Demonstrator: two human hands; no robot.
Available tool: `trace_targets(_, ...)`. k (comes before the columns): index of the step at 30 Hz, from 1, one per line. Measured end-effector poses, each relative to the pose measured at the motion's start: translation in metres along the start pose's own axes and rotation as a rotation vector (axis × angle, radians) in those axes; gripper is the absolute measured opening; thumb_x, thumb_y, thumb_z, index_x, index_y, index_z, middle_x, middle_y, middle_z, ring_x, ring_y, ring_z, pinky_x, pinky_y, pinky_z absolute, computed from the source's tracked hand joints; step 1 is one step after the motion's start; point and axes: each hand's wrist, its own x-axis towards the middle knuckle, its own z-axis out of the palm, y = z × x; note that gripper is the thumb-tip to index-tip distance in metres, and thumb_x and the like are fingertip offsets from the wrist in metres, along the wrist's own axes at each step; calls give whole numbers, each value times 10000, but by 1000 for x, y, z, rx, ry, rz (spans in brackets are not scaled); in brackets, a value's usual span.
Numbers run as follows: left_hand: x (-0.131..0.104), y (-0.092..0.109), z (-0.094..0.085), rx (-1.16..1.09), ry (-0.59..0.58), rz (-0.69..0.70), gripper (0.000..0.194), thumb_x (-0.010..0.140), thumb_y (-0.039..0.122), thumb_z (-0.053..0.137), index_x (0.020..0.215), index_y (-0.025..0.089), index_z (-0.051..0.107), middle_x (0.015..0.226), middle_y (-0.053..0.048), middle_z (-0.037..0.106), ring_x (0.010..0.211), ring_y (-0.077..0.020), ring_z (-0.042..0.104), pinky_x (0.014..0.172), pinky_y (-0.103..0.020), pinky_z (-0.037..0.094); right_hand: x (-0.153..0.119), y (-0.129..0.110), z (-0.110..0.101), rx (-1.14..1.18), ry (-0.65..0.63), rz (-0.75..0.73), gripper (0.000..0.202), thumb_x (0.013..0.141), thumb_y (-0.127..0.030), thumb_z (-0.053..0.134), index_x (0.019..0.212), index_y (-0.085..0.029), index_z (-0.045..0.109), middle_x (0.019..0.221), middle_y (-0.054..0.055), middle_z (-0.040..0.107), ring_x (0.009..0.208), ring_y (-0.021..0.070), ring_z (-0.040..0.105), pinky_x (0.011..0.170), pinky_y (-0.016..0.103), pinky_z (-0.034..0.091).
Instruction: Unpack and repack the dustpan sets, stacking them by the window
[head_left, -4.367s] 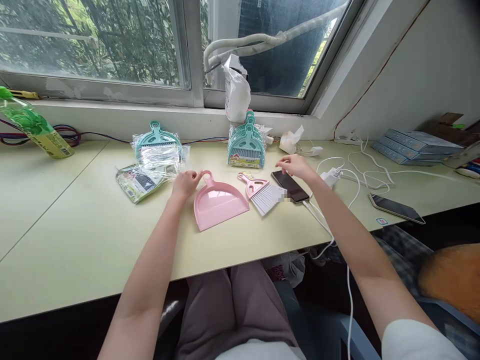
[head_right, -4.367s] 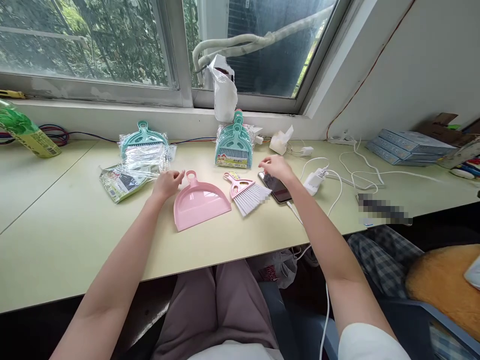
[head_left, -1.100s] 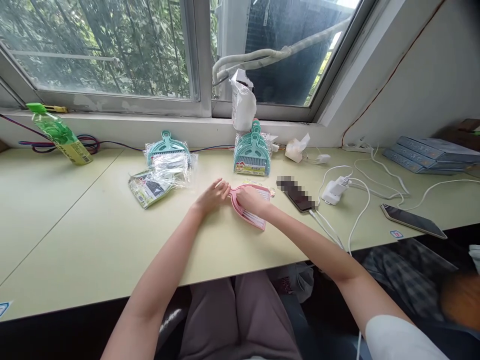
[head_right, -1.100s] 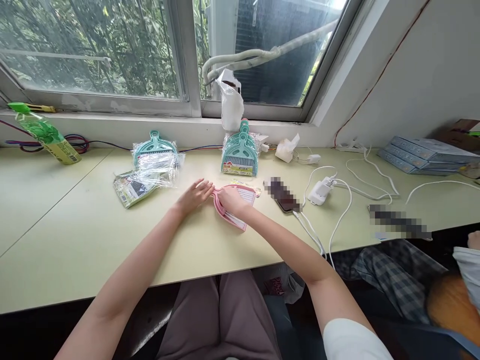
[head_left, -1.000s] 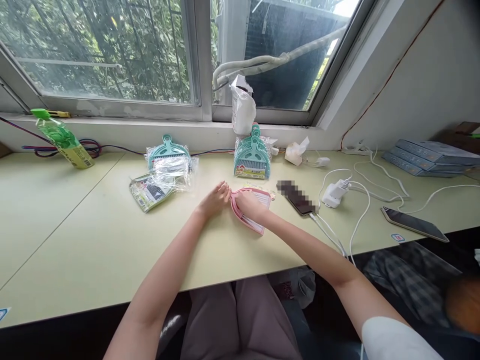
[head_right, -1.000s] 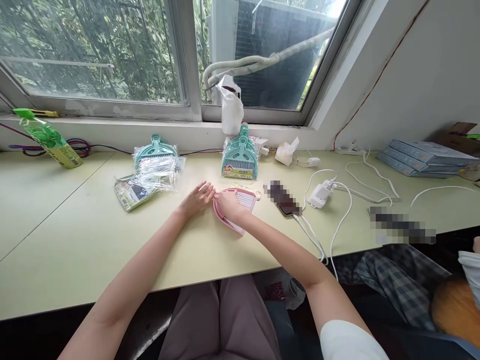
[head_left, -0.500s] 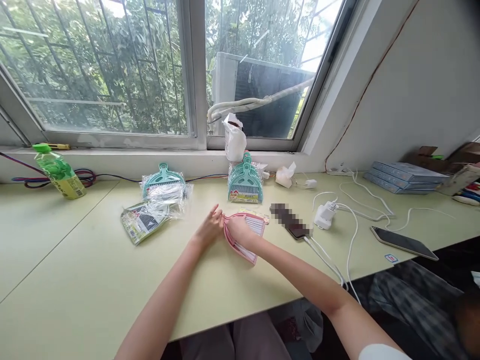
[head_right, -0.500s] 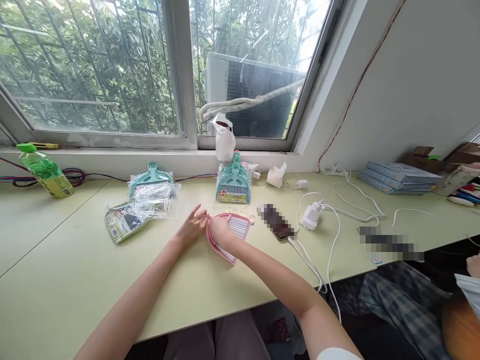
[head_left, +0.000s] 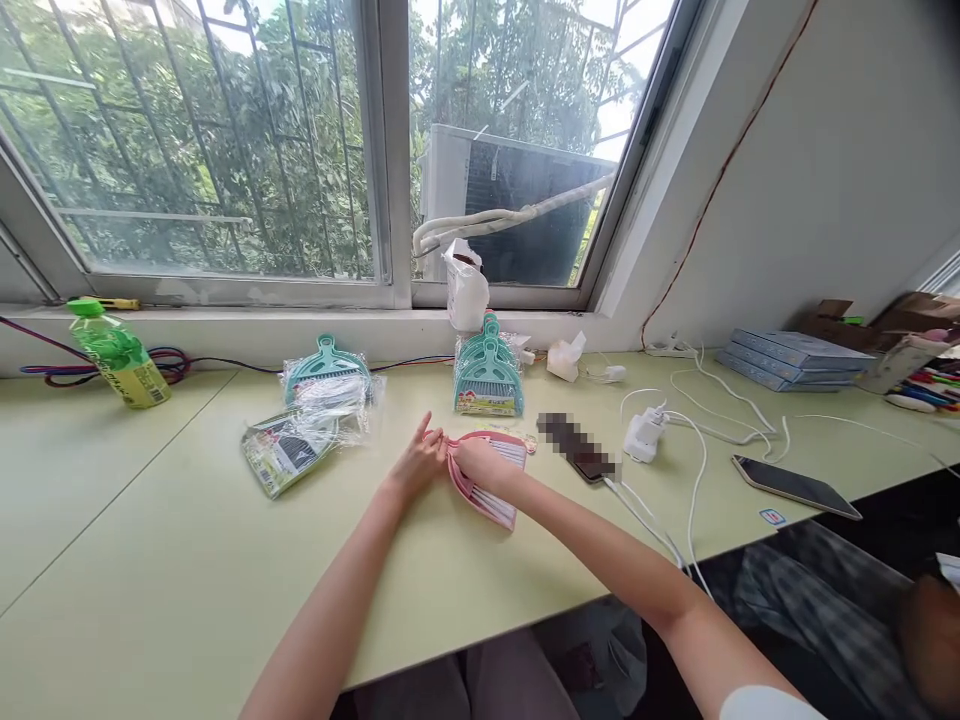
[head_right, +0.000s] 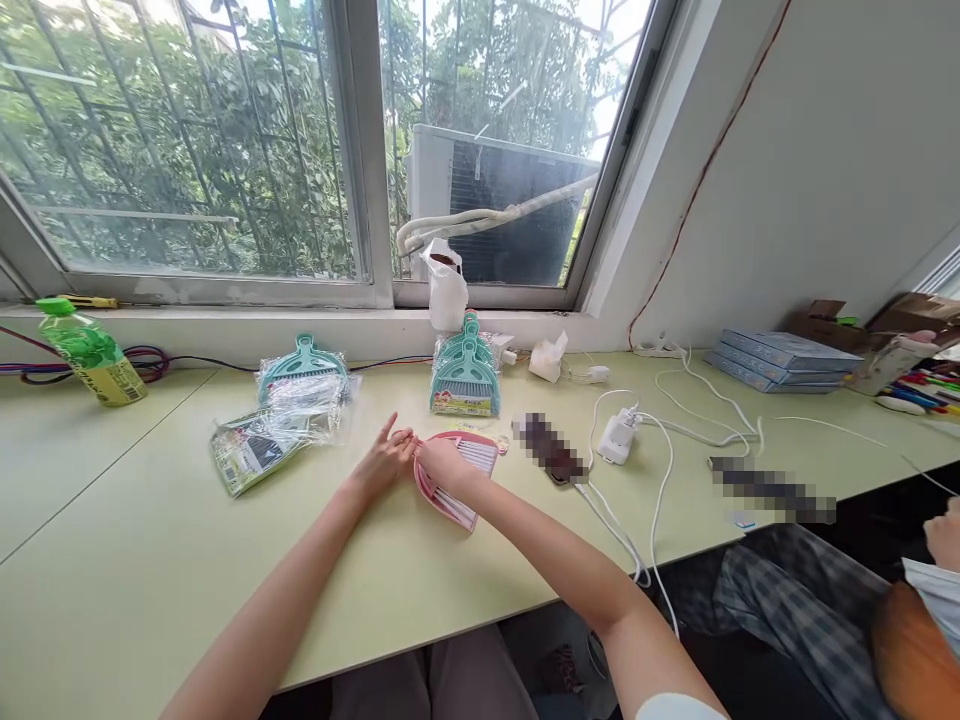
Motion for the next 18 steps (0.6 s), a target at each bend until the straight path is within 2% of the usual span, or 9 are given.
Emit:
trace_targets(3,-3,-1,-3,-15,2,-29,395,841,0,432,1102,120,703,1102,-163,710,1169,-261,607,1168,-511,280,-3,0,3,0,34,25,308,869,1,437,1028,-88,685,940,165,729,852,234,699,738,289,515)
trace_targets(5,-4,-1,-6,-83,45,-123,414,835,39,480,1189,147,663,1249,-169,648,1271,-295,528,1173,-571,210,-3,2,4,17,55,60,286,891,-46,441,999,-102,700,938,159,731,862,231,702,722,275,515)
trace_targets(8,-1,-1,-11,-288,218,-456,548,838,168,554,1384,166,506,1472,-202,444,1372,-341,401,1143,-646,147,-2,11,-4,44,84,138,275,927,-156,445,939,-95,713,911,179,727,878,242,705,703,269,518)
trace_targets(10,4,-1,-14,-610,285,-693,595,875,294,526,1445,163,418,1479,-212,431,1339,-333,445,1104,-613,263,0,18,-16,80,134,233,289,936,-222,452,952,-94,711,920,193,723,885,244,708,713,269,518)
trace_targets(11,7,-1,-16,-840,246,-759,583,906,370,471,1449,168,410,1443,-201,481,1291,-320,500,1065,-569,347,2,21,-23,108,165,286,295,937,-244,456,965,-97,710,933,195,722,893,242,708,721,269,518)
trace_targets(12,9,-1,-19,-1091,155,-780,575,932,444,396,1443,181,423,1394,-177,540,1232,-304,555,1013,-515,420,5,23,-31,140,197,339,298,934,-265,463,976,-102,710,946,195,722,905,243,708,728,270,518)
trace_targets(14,11,-1,-24,-1504,-93,-746,607,939,562,300,1411,222,474,1299,-121,626,1128,-286,625,897,-424,505,12,25,-44,206,238,428,290,917,-283,494,990,-104,710,978,194,720,924,245,705,737,274,517)
trace_targets(16,10,0,-28,-1673,-227,-729,630,883,614,429,1392,249,497,1276,-92,645,1102,-292,634,816,-369,527,18,25,-52,258,252,471,282,898,-278,522,1013,-97,706,1012,194,716,942,242,700,746,269,510)
trace_targets(18,5,-1,-27,-1669,-204,-783,674,792,550,622,1382,249,500,1280,-93,642,1106,-301,628,784,-344,527,22,27,-51,344,252,447,281,896,-297,531,996,-107,712,1002,174,722,931,224,696,743,244,496)
